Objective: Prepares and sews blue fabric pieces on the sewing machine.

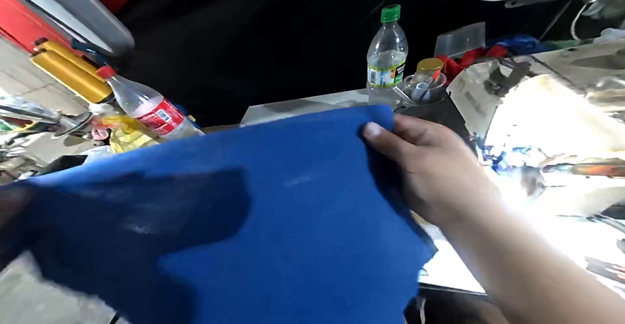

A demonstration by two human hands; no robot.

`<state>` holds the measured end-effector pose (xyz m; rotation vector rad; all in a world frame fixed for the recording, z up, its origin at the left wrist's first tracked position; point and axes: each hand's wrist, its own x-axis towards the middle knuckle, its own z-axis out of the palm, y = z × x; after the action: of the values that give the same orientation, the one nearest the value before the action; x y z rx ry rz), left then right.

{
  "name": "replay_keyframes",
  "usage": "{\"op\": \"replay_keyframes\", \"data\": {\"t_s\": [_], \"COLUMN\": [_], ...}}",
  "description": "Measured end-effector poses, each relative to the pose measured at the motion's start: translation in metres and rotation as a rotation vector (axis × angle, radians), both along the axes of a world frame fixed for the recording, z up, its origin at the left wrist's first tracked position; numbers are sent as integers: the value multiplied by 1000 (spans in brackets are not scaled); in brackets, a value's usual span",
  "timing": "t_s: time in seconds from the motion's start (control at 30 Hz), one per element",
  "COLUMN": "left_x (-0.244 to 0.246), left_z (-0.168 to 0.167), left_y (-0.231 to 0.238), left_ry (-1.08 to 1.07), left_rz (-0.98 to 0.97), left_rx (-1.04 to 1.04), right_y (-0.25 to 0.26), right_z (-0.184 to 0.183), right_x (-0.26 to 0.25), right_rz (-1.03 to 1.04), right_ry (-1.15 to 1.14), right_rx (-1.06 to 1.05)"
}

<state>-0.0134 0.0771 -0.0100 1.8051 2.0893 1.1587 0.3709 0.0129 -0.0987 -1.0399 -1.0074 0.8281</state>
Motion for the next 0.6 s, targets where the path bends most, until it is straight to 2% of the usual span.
{"op": "replay_keyframes", "data": {"t_s": [0.07, 0.13, 0.23, 0.3, 0.33, 0.43, 0.53, 0.6], "left_x": [-21, 21, 133, 176, 188, 186, 180, 199], "left_z": [-15, -42, -76, -97, -101, -97, -77, -62], "left_y": [70, 104, 110, 120, 122, 114, 82, 61], "left_ry": [355, 445, 248, 75, 1, -71, 54, -128], "left_rz": [-236, -354, -778, -1072, -1152, -1198, -1001, -850], "left_rx": [-91, 22, -71, -218, -278, -262, 29, 98], "right_y": [38, 64, 82, 79, 72, 32, -15, -33], "right_z": [-11, -26, -41, -44, -46, -71, -81, -67], "right_x": [-9, -16, -26, -31, -31, -25, -23, -24], "right_rz": [-58, -39, 48, 82, 85, 231, 425, 430], "right_ry": [-62, -138, -226, -211, -218, -289, -295, -221], "right_rx": [-35, -68, -75, -150, -210, -353, -372, -285]}}
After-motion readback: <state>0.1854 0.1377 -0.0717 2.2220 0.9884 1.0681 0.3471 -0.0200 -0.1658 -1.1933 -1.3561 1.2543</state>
